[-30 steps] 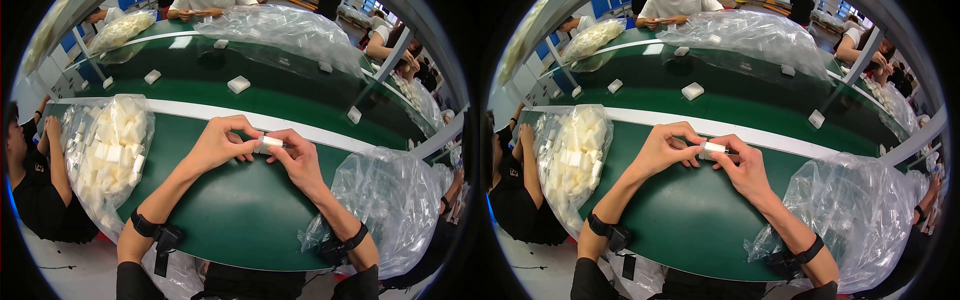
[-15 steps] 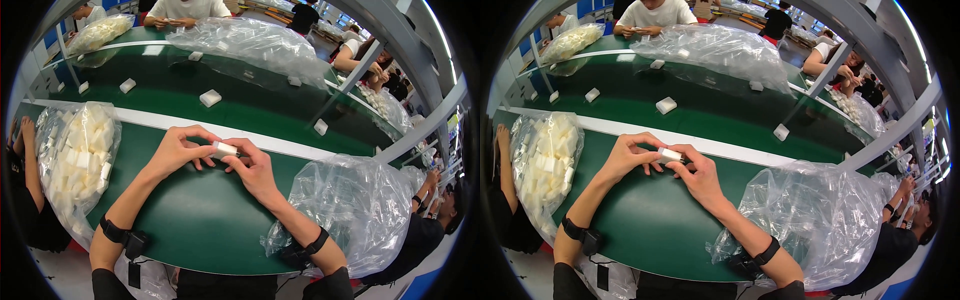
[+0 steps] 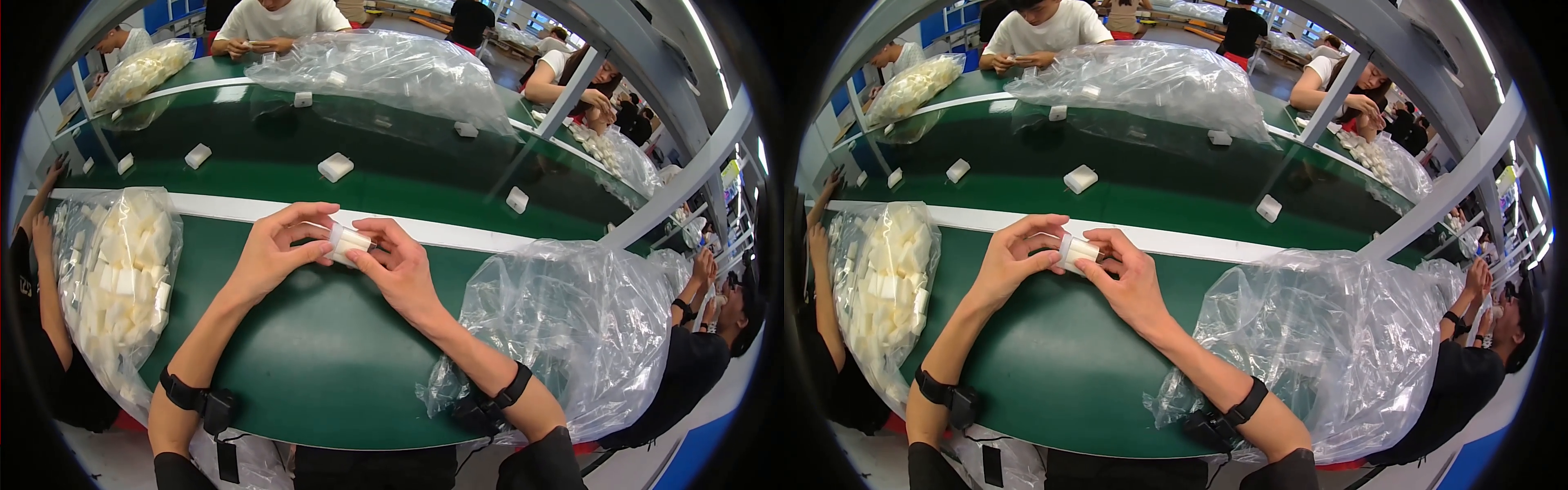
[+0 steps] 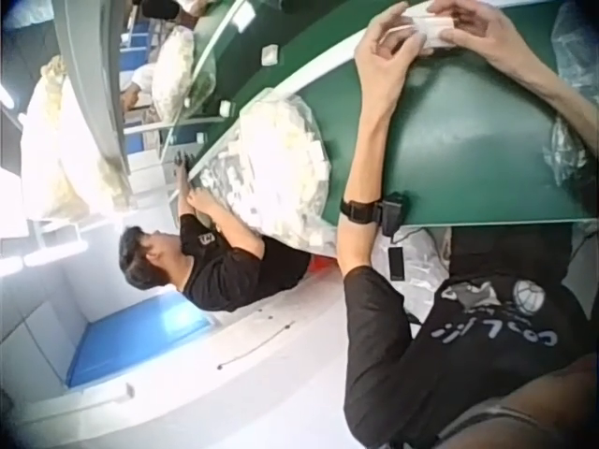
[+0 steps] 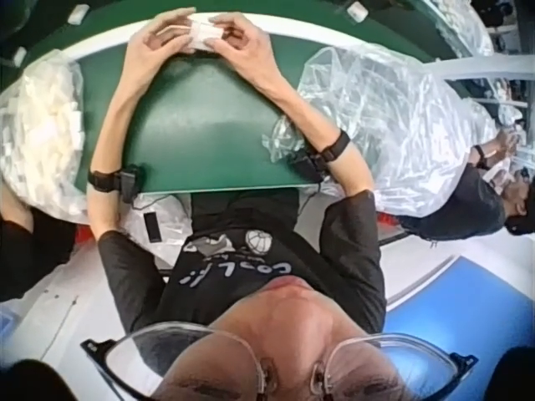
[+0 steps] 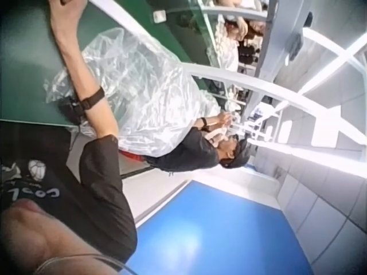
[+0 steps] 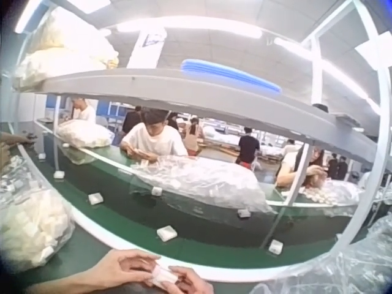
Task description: Assembling and packaging small white rectangular components on a factory production line.
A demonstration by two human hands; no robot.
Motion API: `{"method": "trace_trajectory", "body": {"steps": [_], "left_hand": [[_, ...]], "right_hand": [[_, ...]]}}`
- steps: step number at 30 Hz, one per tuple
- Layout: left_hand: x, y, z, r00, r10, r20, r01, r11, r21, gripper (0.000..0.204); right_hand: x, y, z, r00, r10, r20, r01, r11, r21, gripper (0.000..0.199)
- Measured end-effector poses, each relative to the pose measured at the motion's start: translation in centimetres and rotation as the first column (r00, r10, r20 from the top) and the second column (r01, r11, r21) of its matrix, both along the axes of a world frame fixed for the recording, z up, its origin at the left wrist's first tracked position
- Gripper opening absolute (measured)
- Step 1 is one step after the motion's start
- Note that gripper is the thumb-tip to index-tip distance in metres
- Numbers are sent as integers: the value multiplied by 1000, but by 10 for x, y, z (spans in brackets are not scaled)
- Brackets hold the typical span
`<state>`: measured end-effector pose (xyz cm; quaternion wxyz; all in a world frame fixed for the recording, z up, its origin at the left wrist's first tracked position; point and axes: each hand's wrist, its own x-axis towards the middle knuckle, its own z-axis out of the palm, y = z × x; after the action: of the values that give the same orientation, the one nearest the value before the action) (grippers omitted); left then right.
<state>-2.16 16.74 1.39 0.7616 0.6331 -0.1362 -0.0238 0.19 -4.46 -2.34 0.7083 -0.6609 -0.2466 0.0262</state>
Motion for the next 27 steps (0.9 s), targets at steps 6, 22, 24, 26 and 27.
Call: {"method": "trace_trajectory", "body": {"steps": [6, 22, 24, 26, 27], "left_hand": [[2, 6, -10, 996, 26, -81, -19, 996, 86, 25], [-2, 4, -13, 989, 77, 125, -101, 976, 196, 24], [-1, 3, -10, 991, 71, 117, -95, 971, 218, 23], [-1, 3, -8, 992, 68, 109, -94, 963, 252, 23], [-1, 4, -7, 996, 49, 68, -65, 967, 246, 22]], "right_hand": [[-8, 1, 12, 1000, -22, 17, 23, 997, -72, 34], [-7, 7, 7, 984, -160, 74, 170, 975, -145, 26], [-6, 8, 4, 979, -176, 108, 185, 979, -85, 27], [-8, 7, 5, 981, -173, 86, 181, 979, -98, 27], [-8, 6, 5, 983, -169, 68, 176, 977, -116, 27]]}}
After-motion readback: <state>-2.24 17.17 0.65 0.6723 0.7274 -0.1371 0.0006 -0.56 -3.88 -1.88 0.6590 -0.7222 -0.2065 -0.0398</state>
